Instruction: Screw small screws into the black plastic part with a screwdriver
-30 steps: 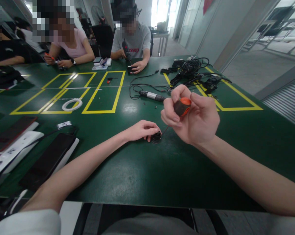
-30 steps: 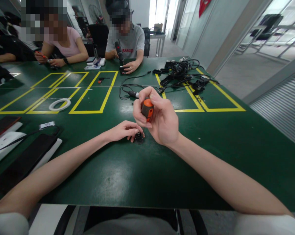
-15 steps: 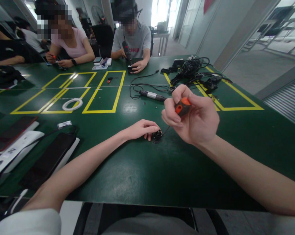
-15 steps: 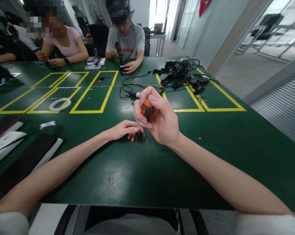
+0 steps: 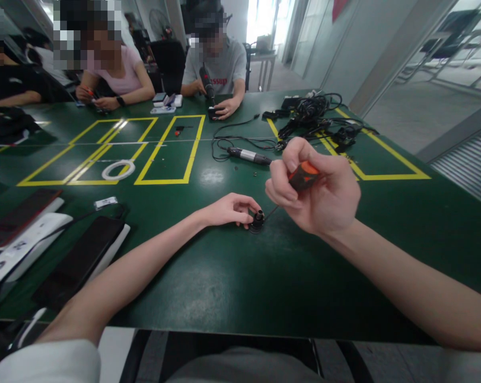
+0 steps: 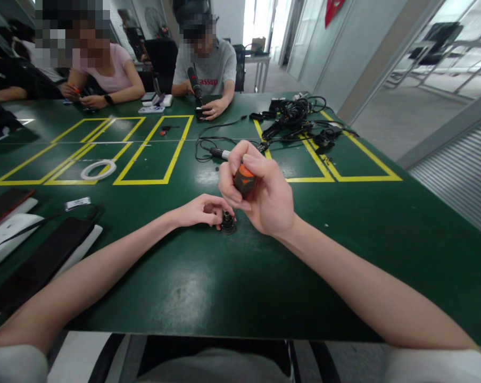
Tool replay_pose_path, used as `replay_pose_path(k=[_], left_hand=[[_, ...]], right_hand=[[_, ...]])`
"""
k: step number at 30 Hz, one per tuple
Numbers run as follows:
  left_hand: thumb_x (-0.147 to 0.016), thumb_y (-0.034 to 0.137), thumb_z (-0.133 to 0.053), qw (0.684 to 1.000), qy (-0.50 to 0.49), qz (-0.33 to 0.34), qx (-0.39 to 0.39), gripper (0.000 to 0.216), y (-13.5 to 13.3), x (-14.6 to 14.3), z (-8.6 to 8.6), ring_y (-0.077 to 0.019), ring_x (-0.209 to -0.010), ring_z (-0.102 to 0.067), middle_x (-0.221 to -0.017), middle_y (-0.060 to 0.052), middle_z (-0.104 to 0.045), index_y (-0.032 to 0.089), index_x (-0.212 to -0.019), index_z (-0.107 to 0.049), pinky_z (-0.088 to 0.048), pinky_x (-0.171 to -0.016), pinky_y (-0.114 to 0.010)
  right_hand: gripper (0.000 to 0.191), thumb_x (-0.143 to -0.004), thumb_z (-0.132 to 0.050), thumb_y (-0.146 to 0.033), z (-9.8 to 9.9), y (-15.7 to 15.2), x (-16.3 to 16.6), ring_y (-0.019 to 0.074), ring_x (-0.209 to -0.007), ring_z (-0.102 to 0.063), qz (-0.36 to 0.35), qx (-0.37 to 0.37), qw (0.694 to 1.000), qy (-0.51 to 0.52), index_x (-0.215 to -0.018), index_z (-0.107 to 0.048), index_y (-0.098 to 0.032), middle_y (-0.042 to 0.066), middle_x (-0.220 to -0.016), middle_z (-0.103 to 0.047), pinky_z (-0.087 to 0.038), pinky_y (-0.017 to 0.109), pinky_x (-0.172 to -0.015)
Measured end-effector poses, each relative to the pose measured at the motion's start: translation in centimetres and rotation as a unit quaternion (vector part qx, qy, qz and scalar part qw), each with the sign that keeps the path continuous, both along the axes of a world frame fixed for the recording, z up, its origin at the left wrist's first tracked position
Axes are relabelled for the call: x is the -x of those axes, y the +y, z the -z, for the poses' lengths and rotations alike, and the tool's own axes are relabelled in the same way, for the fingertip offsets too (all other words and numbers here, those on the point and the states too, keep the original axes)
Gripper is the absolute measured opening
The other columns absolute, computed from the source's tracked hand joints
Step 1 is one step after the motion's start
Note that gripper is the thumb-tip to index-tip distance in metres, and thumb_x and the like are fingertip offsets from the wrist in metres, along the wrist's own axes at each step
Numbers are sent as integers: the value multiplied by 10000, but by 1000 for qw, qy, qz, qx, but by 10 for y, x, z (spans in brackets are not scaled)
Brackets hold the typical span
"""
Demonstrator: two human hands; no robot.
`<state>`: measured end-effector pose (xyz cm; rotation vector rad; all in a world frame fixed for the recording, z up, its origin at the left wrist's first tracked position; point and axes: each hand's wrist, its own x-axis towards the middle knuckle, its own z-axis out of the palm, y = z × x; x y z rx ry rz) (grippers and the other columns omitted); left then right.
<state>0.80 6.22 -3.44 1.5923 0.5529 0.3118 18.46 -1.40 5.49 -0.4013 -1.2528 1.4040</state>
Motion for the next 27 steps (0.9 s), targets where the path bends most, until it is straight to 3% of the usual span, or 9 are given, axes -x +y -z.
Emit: replay_pose_path(k=[5,9,15,19,24,27], left_hand=[[-645,174,-764,1000,14,-1,-10,392,2,0,5,-81,-566,-616,-662,26,-701,121,-1031,-723,-435,-545,-171],[-639,124,-743,1000,18,15,-10,423,3,1,6,-86,-594,-649,-688,24,-715,124,-1062,-722,-464,-569,-174],[-624,159,-866,1000,-4,0,6,385,4,2,6,-83,-661,-684,-938,-50,-770,127,-960,-679,-524,-616,-198],[-610,203,-927,1000,4,7,27,414,6,4,7,-104,-681,-712,-827,-51,-776,116,-932,-682,-542,-653,-210],[-618,236,-953,999,6,8,45,427,8,4,7,-98,-672,-714,-788,-46,-781,108,-948,-715,-547,-659,-196],[-604,217,-958,998,-11,2,59,409,8,5,8,-88,-652,-711,-778,-37,-783,107,-923,-729,-554,-652,-191]], right_hand=[[464,-967,-587,-499,-1,1,0,90,-386,-283,-6,-2,1000,-13,-632,-405,-236,-57,-491,-405,-261,241,-389],[448,-958,-575,-567,0,1,-2,86,-374,-244,-32,16,999,6,-693,-413,-245,-86,-472,-344,-251,225,-391],[375,-936,-608,-493,0,1,-3,100,-384,-311,-2,24,1000,0,-717,-427,-248,-70,-500,-424,-282,230,-383],[405,-950,-617,-448,1,2,-1,84,-386,-298,-26,10,1000,2,-667,-423,-233,-57,-510,-432,-246,224,-378],[378,-908,-647,-520,1,1,-3,81,-384,-251,-43,6,999,14,-734,-459,-242,-84,-502,-400,-243,219,-383],[296,-914,-642,-426,0,1,-3,86,-380,-279,-29,7,1000,9,-761,-465,-246,-82,-526,-450,-251,217,-379]])
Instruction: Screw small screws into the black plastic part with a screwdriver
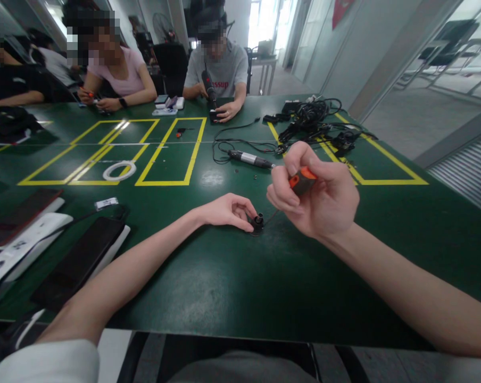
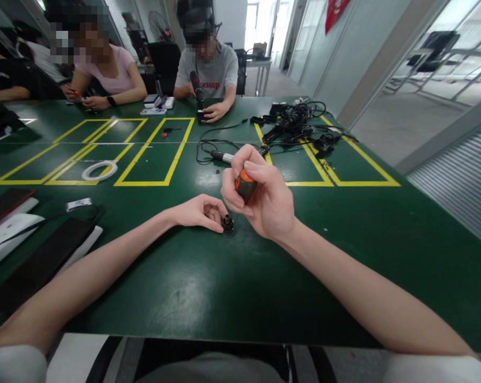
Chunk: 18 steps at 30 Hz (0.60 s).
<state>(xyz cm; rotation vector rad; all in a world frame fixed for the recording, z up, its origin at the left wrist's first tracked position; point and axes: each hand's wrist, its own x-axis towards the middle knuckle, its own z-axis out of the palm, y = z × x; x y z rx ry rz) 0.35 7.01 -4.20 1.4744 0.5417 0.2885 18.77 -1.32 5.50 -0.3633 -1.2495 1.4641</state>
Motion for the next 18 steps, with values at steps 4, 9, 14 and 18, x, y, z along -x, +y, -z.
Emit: replay_pose_path(k=[4,9,14,18], left_hand=[[-586,219,-969,1000,-13,4,20,422,1,1,2,-101,-670,-734,-779,-42,-790,105,-920,-739,-575,-670,-204],[-595,224,-968,1000,-8,8,17,436,3,1,3,-111,-669,-743,-760,-44,-784,98,-950,-750,-583,-693,-212],[-562,183,-975,1000,-8,-10,10,527,2,0,2,-108,-673,-745,-855,-57,-802,116,-1033,-749,-571,-658,-194],[-545,221,-991,999,-4,-18,26,468,1,-1,2,-117,-656,-737,-757,-57,-784,98,-920,-739,-574,-654,-211]], right_hand=[[350,-946,-618,-403,0,1,0,88,-385,-322,4,-4,1000,-2,-694,-442,-236,-54,-540,-479,-272,232,-378],[350,-958,-609,-467,1,2,-1,77,-378,-277,-12,-1,1000,9,-745,-453,-236,-79,-512,-437,-267,218,-397],[292,-927,-645,-410,0,1,1,76,-381,-320,9,-10,1000,10,-774,-467,-236,-66,-572,-523,-263,219,-390],[369,-970,-589,-391,0,0,1,80,-381,-311,-3,8,1000,4,-677,-437,-227,-58,-517,-449,-260,229,-389]])
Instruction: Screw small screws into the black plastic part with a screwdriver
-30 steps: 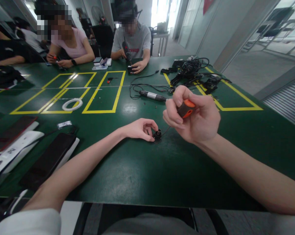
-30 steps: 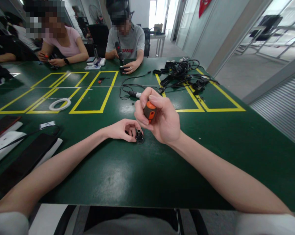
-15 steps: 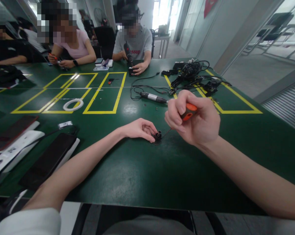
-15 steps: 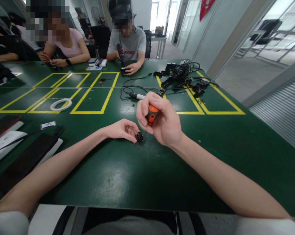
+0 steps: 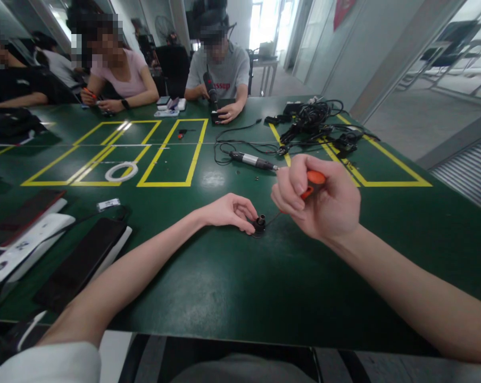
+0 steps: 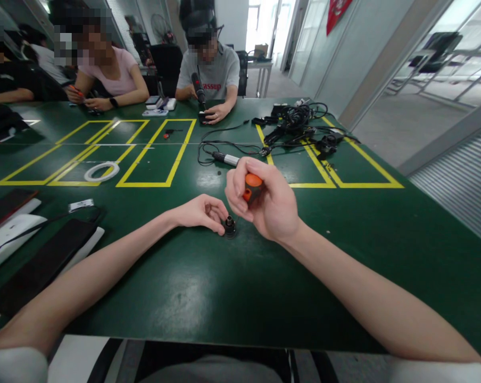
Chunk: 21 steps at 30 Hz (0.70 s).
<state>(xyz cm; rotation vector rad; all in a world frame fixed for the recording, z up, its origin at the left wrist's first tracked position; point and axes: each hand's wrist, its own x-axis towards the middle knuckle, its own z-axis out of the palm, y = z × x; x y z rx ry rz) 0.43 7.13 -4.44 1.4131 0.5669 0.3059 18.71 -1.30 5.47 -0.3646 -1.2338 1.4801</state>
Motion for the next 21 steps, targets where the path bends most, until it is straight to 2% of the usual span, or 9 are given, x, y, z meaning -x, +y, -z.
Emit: replay_pose_path(k=[3,8,12,15,18,21], left_hand=[[-541,239,-998,1000,-3,4,12,463,0,0,0,-123,-669,-744,-745,-60,-785,95,-902,-746,-581,-665,-216],[-555,206,-986,1000,-10,9,17,422,1,0,0,-116,-673,-751,-755,-57,-795,99,-902,-771,-587,-678,-201],[-586,180,-963,1000,-17,17,13,413,1,1,0,-119,-690,-757,-781,-60,-802,101,-953,-790,-589,-688,-198],[-622,179,-941,1000,-9,21,-2,406,2,1,1,-125,-692,-759,-777,-61,-801,104,-994,-797,-589,-698,-201],[-633,173,-935,1000,7,20,-21,456,2,1,1,-122,-668,-753,-778,-59,-802,108,-1061,-791,-584,-686,-199],[-599,156,-949,1000,-3,15,-18,488,1,1,1,-113,-678,-754,-840,-63,-812,116,-1056,-784,-585,-688,-196]], right_hand=[[366,-967,-576,-423,0,-1,-1,77,-377,-263,-7,-12,1000,0,-679,-470,-224,-68,-489,-401,-241,229,-396],[278,-933,-599,-429,-1,-1,-1,86,-375,-265,24,-26,999,-12,-756,-515,-232,-71,-496,-434,-232,228,-387],[375,-971,-558,-424,-2,-1,-2,83,-385,-268,22,-25,999,-33,-666,-472,-223,-60,-496,-404,-235,235,-395],[400,-974,-555,-478,-1,0,-2,87,-390,-248,23,-23,999,-37,-673,-462,-230,-72,-483,-359,-243,237,-403],[355,-950,-577,-528,0,1,-2,92,-394,-247,35,-20,999,-29,-760,-484,-243,-83,-498,-389,-242,233,-401],[313,-941,-602,-502,0,1,-1,96,-398,-279,46,-10,998,-32,-798,-484,-249,-77,-532,-450,-240,232,-392]])
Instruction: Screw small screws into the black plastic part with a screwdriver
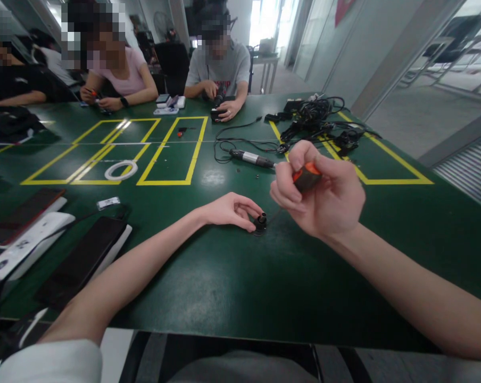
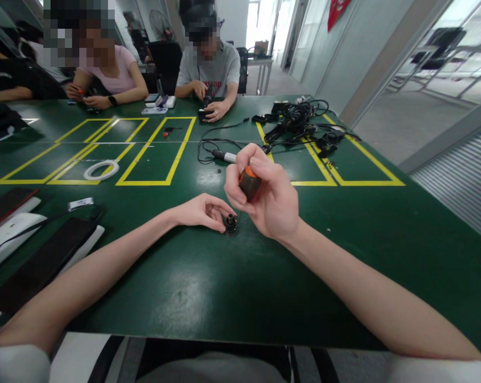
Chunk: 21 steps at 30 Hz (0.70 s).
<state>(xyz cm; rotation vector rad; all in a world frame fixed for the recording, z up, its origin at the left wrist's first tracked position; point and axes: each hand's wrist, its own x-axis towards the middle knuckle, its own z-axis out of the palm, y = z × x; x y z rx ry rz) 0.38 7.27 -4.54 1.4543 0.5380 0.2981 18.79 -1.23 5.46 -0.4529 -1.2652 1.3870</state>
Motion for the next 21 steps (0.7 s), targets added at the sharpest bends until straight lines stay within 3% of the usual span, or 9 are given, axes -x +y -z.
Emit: replay_pose_path(k=[7,11,15,21], left_hand=[[-594,179,-959,1000,-7,9,19,421,1,1,1,-122,-700,-756,-833,-73,-810,114,-975,-792,-595,-717,-216],[-634,189,-936,1000,13,10,-7,442,2,2,0,-119,-684,-747,-795,-66,-800,107,-1043,-789,-573,-692,-200],[-651,207,-928,999,23,19,-21,512,0,1,-5,-107,-647,-726,-779,-54,-792,107,-1125,-764,-538,-628,-177],[-625,250,-952,1000,20,11,-16,515,-4,-1,-10,-80,-619,-684,-834,-43,-789,118,-1084,-760,-507,-612,-180]], right_hand=[[462,-990,-535,-551,0,-1,0,89,-375,-266,-5,32,999,5,-671,-415,-239,-76,-474,-350,-251,236,-386],[404,-977,-570,-541,-1,-1,1,92,-374,-269,-19,25,999,27,-733,-445,-244,-93,-480,-353,-268,230,-390],[413,-975,-590,-475,-3,-1,4,104,-391,-305,-16,12,1000,23,-673,-432,-242,-70,-487,-381,-290,246,-402],[400,-912,-623,-544,-2,-1,0,99,-366,-248,-32,26,999,25,-703,-453,-249,-90,-462,-325,-285,243,-400]])
